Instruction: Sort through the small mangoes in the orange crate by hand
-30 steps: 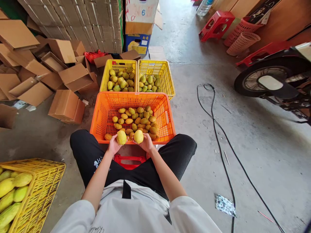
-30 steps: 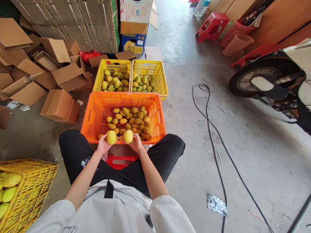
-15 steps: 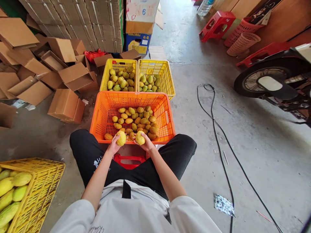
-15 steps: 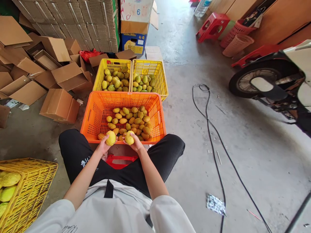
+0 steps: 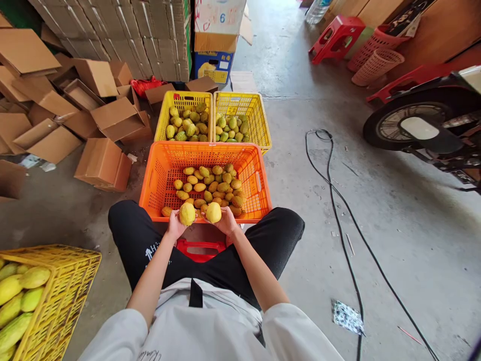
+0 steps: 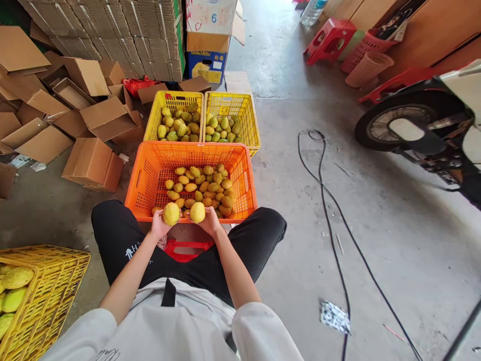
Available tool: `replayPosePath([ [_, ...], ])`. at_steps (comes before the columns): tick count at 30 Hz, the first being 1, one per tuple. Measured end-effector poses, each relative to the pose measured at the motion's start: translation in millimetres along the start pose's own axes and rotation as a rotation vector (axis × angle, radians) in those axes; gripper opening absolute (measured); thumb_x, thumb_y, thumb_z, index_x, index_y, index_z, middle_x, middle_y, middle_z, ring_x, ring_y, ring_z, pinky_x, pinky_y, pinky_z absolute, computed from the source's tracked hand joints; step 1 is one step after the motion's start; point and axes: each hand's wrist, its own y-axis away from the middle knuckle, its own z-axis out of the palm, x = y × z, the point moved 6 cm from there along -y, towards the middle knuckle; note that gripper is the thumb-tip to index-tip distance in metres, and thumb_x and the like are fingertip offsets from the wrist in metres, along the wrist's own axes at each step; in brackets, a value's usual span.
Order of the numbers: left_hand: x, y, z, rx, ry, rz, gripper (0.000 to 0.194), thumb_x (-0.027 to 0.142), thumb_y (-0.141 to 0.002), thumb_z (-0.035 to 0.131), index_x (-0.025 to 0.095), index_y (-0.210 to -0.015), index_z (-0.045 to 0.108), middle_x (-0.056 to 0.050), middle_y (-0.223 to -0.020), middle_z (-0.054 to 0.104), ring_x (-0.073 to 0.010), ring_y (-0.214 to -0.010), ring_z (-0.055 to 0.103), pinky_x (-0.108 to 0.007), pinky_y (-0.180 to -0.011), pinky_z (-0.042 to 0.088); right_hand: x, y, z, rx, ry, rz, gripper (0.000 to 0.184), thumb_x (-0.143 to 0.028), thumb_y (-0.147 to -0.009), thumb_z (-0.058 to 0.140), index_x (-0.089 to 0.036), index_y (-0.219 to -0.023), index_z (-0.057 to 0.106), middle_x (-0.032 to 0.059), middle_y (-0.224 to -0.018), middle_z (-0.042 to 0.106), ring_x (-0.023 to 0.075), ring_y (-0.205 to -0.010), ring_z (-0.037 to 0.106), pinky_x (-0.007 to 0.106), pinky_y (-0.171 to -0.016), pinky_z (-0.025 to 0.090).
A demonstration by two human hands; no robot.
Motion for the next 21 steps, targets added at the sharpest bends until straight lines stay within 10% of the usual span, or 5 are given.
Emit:
replayPosePath([
  [10,-1,-1,-3.4,-0.05,0.01,-0.008,0.041,0.029,-0.088,0.057,0.016,-0.127,0.062,-0.011,-0.101,0.076,-0.0288,-0.102,0.073,-0.048,-0.094,0.057,-2,0,-3,0.033,0.035,-0.134,0.032,-0.034,-0.076,0.077,-0.023,-0.099,0.058,0.0035,-0.093,0.074,0.0225,-0.087,0.073,0.036,-0.076,0.062],
  [21,-5,-3,-3.0,-0.094,-0.126,0.021,0.04,0.023,-0.084,0.063,0.014,-0.122,0.065,-0.012,-0.105,0.077,-0.0271,-0.111,0.071,-0.041,-0.1,0.055,1,0,-5,0.048,0.078,-0.064,0.035,-0.042,-0.079,0.075,-0.019,-0.102,0.062,0.009,-0.098,0.075,0.0266,-0.095,0.074,0.042,-0.084,0.062],
])
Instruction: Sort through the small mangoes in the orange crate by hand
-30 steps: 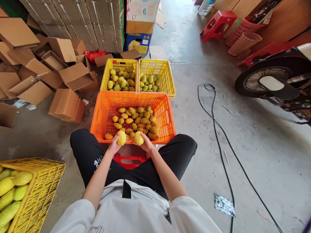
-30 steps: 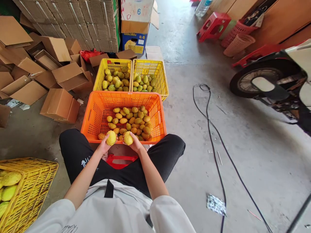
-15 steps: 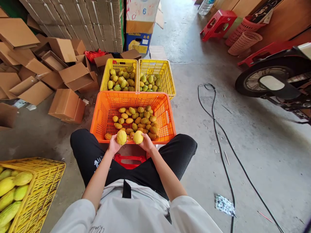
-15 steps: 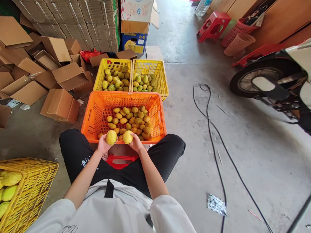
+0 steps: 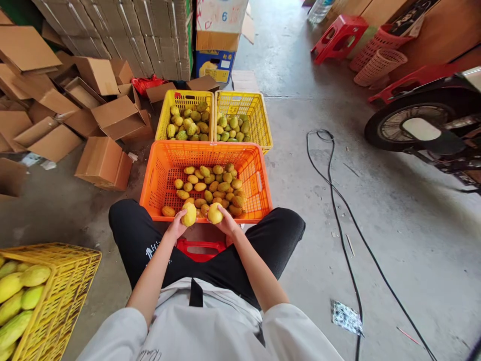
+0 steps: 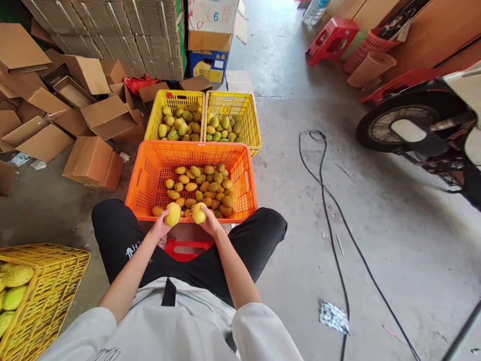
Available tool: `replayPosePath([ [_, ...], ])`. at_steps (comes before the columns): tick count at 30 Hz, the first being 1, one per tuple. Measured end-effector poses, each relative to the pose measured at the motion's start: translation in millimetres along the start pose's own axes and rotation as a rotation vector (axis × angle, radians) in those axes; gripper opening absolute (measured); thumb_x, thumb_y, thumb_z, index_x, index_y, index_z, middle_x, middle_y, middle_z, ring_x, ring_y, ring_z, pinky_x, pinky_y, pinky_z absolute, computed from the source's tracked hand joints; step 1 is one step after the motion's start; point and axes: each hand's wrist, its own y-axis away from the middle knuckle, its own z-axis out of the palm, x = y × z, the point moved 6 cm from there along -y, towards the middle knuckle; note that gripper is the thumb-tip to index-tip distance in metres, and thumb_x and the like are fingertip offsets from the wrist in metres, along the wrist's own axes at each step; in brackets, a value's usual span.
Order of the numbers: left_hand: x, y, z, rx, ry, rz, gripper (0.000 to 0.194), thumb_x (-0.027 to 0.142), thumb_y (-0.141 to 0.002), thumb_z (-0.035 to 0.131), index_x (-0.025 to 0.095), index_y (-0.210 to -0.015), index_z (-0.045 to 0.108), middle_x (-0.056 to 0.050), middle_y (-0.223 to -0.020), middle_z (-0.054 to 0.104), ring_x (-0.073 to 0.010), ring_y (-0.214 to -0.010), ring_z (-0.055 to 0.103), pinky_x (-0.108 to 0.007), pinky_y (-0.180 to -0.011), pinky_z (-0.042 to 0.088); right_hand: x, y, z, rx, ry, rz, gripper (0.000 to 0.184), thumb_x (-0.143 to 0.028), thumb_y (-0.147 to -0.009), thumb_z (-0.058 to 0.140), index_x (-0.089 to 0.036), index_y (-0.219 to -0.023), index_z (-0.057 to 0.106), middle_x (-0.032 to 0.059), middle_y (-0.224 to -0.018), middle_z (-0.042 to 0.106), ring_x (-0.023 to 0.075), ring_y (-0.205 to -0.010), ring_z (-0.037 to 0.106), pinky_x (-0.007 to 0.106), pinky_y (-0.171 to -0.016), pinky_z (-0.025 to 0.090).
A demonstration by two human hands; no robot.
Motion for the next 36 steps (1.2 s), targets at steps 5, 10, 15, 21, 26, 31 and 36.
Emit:
replayPosePath([
  [5,-1,-2,2.2,-0.017,-0.04,0.016,0.037,0.028,-0.085,0.066,0.014,-0.119,0.065,-0.014,-0.108,0.077,-0.0298,-0.116,0.069,-0.041,-0.099,0.055,-2,0,6,-0.079,-0.047,0.008,0.032,-0.043,-0.081,0.062,-0.019,-0.102,0.063,0.014,-0.107,0.075,0.0332,-0.111,0.069,0.05,-0.086,0.061],
  [10,1,-2,2.5,0.022,0.037,-0.017,0.043,0.042,-0.092,0.055,0.011,-0.12,0.065,-0.016,-0.102,0.077,-0.0313,-0.108,0.072,-0.043,-0.094,0.058,1,-4,1,-0.033,-0.013,0.02,0.033,-0.038,-0.08,0.068,-0.017,-0.105,0.065,0.0119,-0.105,0.075,0.0284,-0.109,0.07,0.042,-0.09,0.06],
  [15,3,0,2.0,0.063,0.155,-0.042,0.046,0.034,-0.091,0.043,0.008,-0.12,0.066,-0.017,-0.1,0.077,-0.033,-0.105,0.072,-0.05,-0.092,0.058,3,0,-1,-0.009,0.004,0.029,0.037,-0.041,-0.079,0.076,-0.019,-0.107,0.066,0.0067,-0.104,0.075,0.0219,-0.096,0.071,0.035,-0.084,0.061],
  [21,3,0,-1.2,0.076,0.231,-0.056,0.046,0.03,-0.092,0.048,0.011,-0.132,0.061,-0.017,-0.107,0.077,-0.0315,-0.104,0.073,-0.054,-0.096,0.056,5,4,2,-0.015,0.008,0.027,0.038,-0.039,-0.076,0.082,-0.019,-0.103,0.063,0.0077,-0.099,0.075,0.0226,-0.088,0.073,0.036,-0.079,0.062],
  [26,2,-1,-1.0,0.056,0.198,-0.057,0.045,0.034,-0.097,0.053,0.016,-0.138,0.057,-0.014,-0.111,0.077,-0.0288,-0.107,0.072,-0.052,-0.103,0.053,4,6,12,-0.076,0.021,0.045,0.038,-0.043,-0.081,0.074,-0.021,-0.11,0.061,0.0068,-0.097,0.075,0.0243,-0.093,0.073,0.038,-0.08,0.061],
  [31,2,0,-1.0,0.081,0.119,-0.039,0.043,0.029,-0.096,0.057,0.015,-0.137,0.059,-0.013,-0.109,0.077,-0.0273,-0.109,0.071,-0.048,-0.105,0.052,-1,7,19,-0.093,-0.06,0.05,0.042,-0.04,-0.075,0.066,-0.021,-0.112,0.061,0.0108,-0.105,0.075,0.031,-0.107,0.07,0.047,-0.085,0.06],
  [36,3,2,-3.8,0.121,0.099,-0.029,0.038,0.032,-0.095,0.059,0.016,-0.13,0.064,-0.01,-0.1,0.077,-0.0242,-0.096,0.073,-0.038,-0.091,0.058,-2,8,21,-0.08,-0.044,-0.002,0.05,-0.031,-0.075,0.069,-0.027,-0.123,0.059,0.004,-0.112,0.073,0.0242,-0.104,0.07,0.041,-0.088,0.059],
])
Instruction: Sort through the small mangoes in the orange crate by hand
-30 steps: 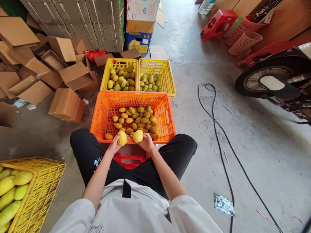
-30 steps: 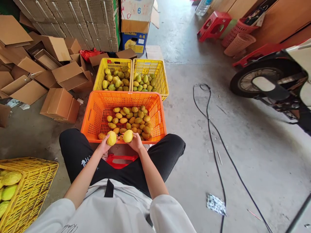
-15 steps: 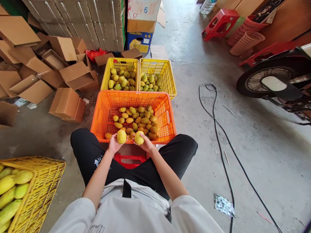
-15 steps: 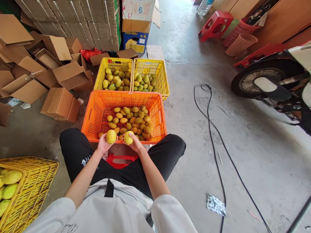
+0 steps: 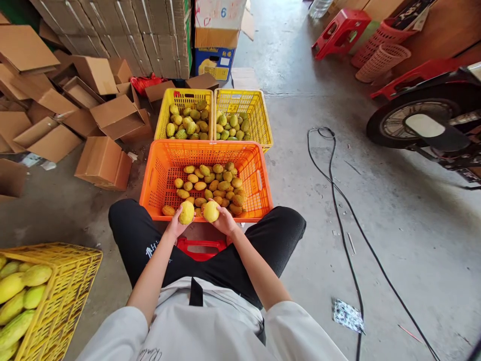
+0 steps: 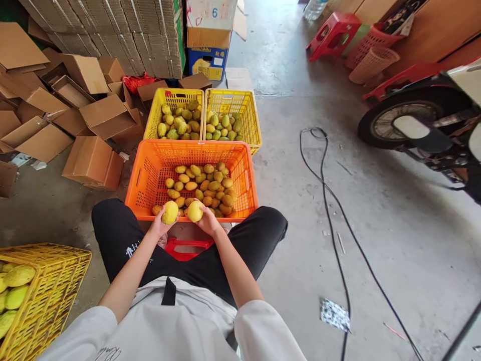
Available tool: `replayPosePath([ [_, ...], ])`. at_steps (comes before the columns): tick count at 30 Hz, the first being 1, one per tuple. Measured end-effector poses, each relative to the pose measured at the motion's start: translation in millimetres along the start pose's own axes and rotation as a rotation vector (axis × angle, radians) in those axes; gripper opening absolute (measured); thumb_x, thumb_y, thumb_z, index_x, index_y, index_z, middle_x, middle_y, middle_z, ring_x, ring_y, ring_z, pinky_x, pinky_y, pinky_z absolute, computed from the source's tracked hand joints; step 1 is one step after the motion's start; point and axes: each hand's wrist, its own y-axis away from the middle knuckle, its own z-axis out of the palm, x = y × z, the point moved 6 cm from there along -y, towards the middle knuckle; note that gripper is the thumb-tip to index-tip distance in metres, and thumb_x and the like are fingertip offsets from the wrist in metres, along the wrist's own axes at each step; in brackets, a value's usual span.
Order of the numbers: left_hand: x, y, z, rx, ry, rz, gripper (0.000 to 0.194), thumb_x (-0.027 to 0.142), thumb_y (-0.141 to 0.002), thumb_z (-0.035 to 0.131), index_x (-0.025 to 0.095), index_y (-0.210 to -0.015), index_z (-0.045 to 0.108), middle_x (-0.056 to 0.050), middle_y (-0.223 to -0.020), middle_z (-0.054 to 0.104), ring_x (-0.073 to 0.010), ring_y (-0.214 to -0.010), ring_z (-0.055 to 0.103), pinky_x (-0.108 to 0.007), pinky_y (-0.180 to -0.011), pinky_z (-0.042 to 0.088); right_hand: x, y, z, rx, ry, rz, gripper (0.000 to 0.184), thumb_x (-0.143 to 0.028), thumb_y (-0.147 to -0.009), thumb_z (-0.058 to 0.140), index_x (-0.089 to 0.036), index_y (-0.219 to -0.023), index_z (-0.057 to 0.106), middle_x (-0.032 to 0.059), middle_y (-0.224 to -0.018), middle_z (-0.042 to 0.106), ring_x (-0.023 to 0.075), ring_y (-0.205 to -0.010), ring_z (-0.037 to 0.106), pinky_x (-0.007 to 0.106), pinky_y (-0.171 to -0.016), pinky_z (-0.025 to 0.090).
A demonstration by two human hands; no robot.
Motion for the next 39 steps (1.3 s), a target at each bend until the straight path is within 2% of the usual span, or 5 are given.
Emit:
replayPosePath([
  [10,-3,0,7.1,-0.069,-0.075,-0.022,0.038,0.028,-0.09,0.066,0.017,-0.126,0.061,-0.013,-0.111,0.075,-0.025,-0.098,0.074,-0.041,-0.089,0.059,6,-2,-18,0.051,0.087,0.049,0.039,-0.037,-0.076,0.078,-0.019,-0.108,0.065,0.0065,-0.101,0.074,0.0209,-0.089,0.072,0.033,-0.077,0.061],
  [17,-1,0,5.2,-0.011,-0.011,-0.034,0.039,0.041,-0.095,0.048,0.012,-0.113,0.067,-0.015,-0.1,0.076,-0.0288,-0.095,0.074,-0.043,-0.081,0.061,5,-2,-8,0.036,0.075,0.045,0.033,-0.047,-0.082,0.069,-0.021,-0.102,0.063,0.0103,-0.103,0.075,0.028,-0.101,0.072,0.042,-0.084,0.061],
  [23,-1,1,3.8,0.005,0.066,-0.039,0.041,0.027,-0.083,0.049,0.014,-0.118,0.067,-0.015,-0.106,0.076,-0.0332,-0.103,0.073,-0.051,-0.086,0.059,1,-2,-3,0.004,0.016,0.048,0.03,-0.046,-0.078,0.062,-0.021,-0.097,0.061,0.0121,-0.103,0.075,0.0331,-0.108,0.07,0.048,-0.082,0.061],
  [31,1,1,4.5,-0.028,0.086,-0.018,0.045,0.028,-0.084,0.052,0.016,-0.125,0.065,-0.013,-0.104,0.077,-0.0321,-0.104,0.073,-0.053,-0.094,0.057,7,-5,-15,0.027,0.057,0.026,0.03,-0.038,-0.083,0.072,-0.024,-0.108,0.062,0.0034,-0.1,0.074,0.0207,-0.092,0.072,0.034,-0.08,0.06],
  [39,0,1,5.7,-0.038,0.052,-0.014,0.042,0.027,-0.089,0.056,0.016,-0.129,0.062,-0.011,-0.102,0.076,-0.0283,-0.106,0.072,-0.047,-0.097,0.056,10,-5,-25,0.031,0.03,0.08,0.03,-0.041,-0.084,0.075,-0.021,-0.105,0.066,0.0051,-0.096,0.076,0.021,-0.087,0.073,0.036,-0.079,0.062],
])
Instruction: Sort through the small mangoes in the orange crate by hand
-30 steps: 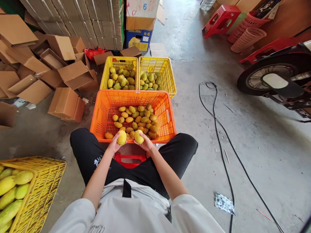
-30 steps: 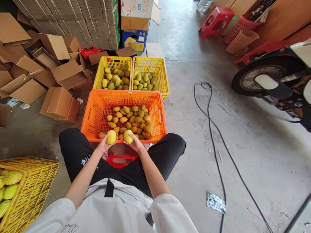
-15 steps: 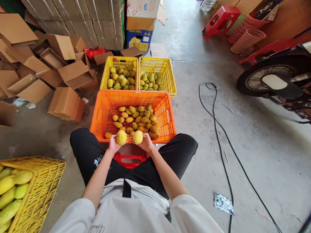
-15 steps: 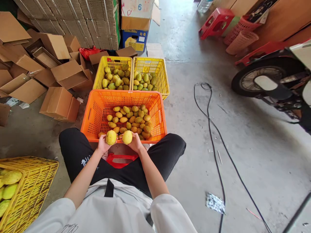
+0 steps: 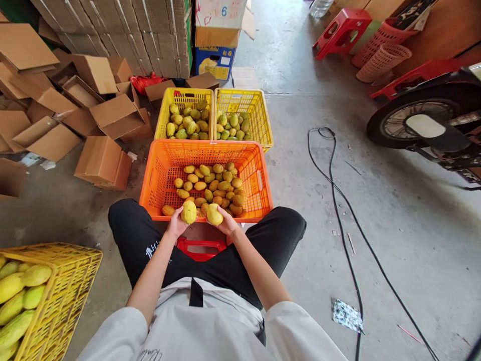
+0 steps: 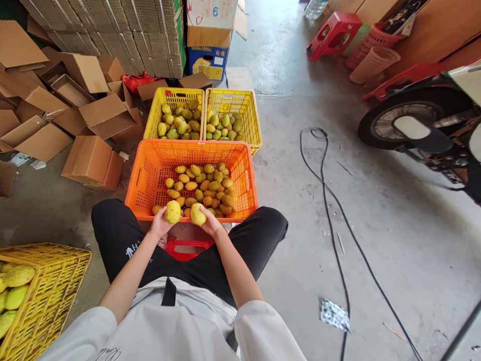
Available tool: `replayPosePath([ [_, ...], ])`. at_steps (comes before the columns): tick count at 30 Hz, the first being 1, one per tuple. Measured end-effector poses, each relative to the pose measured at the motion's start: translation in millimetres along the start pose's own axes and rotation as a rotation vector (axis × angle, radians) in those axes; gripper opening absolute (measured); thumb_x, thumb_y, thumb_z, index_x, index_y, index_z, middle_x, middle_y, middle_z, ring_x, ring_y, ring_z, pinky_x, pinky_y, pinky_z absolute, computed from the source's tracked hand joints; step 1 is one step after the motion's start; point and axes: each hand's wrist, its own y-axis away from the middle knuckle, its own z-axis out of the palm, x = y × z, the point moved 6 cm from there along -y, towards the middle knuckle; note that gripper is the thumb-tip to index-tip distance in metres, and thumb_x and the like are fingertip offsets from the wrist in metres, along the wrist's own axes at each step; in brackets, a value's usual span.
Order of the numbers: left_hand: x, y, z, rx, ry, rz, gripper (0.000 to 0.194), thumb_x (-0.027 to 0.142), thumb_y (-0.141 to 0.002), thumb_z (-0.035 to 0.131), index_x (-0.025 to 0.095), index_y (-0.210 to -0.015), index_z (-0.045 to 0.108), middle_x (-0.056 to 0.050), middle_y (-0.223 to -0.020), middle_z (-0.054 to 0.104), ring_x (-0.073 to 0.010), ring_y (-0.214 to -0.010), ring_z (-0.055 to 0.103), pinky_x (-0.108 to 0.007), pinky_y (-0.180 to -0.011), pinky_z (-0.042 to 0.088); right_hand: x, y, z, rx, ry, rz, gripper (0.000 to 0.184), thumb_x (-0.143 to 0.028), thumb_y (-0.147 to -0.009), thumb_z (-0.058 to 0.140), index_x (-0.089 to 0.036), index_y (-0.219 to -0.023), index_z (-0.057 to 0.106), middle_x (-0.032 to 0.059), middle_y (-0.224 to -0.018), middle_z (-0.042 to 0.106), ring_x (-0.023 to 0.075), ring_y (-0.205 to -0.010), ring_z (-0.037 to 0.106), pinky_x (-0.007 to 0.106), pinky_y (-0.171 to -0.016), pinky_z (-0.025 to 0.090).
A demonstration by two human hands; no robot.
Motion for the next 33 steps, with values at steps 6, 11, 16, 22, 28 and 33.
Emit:
replayPosePath([
  [6,2,2,-1.3,0.051,-0.048,0.017,0.032,0.03,-0.093,0.058,0.017,-0.122,0.065,-0.01,-0.094,0.076,-0.0267,-0.097,0.073,-0.038,-0.082,0.06,3,-1,5,-0.02,0.027,0.009,0.041,-0.045,-0.078,0.081,-0.022,-0.107,0.063,0.0051,-0.1,0.076,0.0209,-0.084,0.075,0.035,-0.075,0.063],
  [11,1,2,5.1,0.001,-0.057,0.034,0.023,0.026,-0.091,0.061,0.016,-0.11,0.068,-0.009,-0.098,0.076,-0.0241,-0.098,0.073,-0.034,-0.082,0.059,2,-1,7,0.004,-0.013,0.033,0.04,-0.056,-0.091,0.061,-0.02,-0.109,0.061,0.009,-0.097,0.076,0.0242,-0.09,0.075,0.037,-0.073,0.063],
  [16,1,3,4.8,0.006,-0.022,0.02,0.035,0.038,-0.094,0.052,0.012,-0.109,0.069,-0.014,-0.098,0.076,-0.0272,-0.097,0.074,-0.039,-0.084,0.06,-3,-2,12,-0.024,-0.111,0.034,0.035,-0.042,-0.093,0.044,-0.017,-0.112,0.059,0.0149,-0.103,0.075,0.031,-0.101,0.073,0.05,-0.079,0.062],
  [22,1,1,1.6,0.021,0.058,0.006,0.043,0.03,-0.092,0.043,0.008,-0.12,0.067,-0.018,-0.102,0.077,-0.03,-0.097,0.075,-0.047,-0.087,0.06,-1,-2,13,-0.028,-0.113,0.047,0.032,-0.039,-0.096,0.045,-0.017,-0.113,0.061,0.0126,-0.101,0.076,0.0275,-0.097,0.074,0.044,-0.08,0.063],
  [28,0,-2,-1.0,0.001,0.057,-0.024,0.04,0.03,-0.094,0.05,0.012,-0.127,0.064,-0.014,-0.099,0.077,-0.0302,-0.102,0.074,-0.049,-0.092,0.058,2,-4,-2,0.057,-0.087,0.037,0.028,-0.041,-0.095,0.061,-0.018,-0.111,0.063,0.0077,-0.093,0.076,0.021,-0.083,0.074,0.033,-0.071,0.063],
  [33,-2,-5,-3.5,-0.038,0.001,-0.013,0.037,0.029,-0.096,0.055,0.013,-0.128,0.063,-0.014,-0.106,0.077,-0.0282,-0.106,0.073,-0.045,-0.097,0.057,1,-4,-2,0.052,-0.049,0.015,0.03,-0.035,-0.087,0.072,-0.018,-0.111,0.064,0.0068,-0.097,0.076,0.0216,-0.089,0.074,0.035,-0.079,0.063],
])
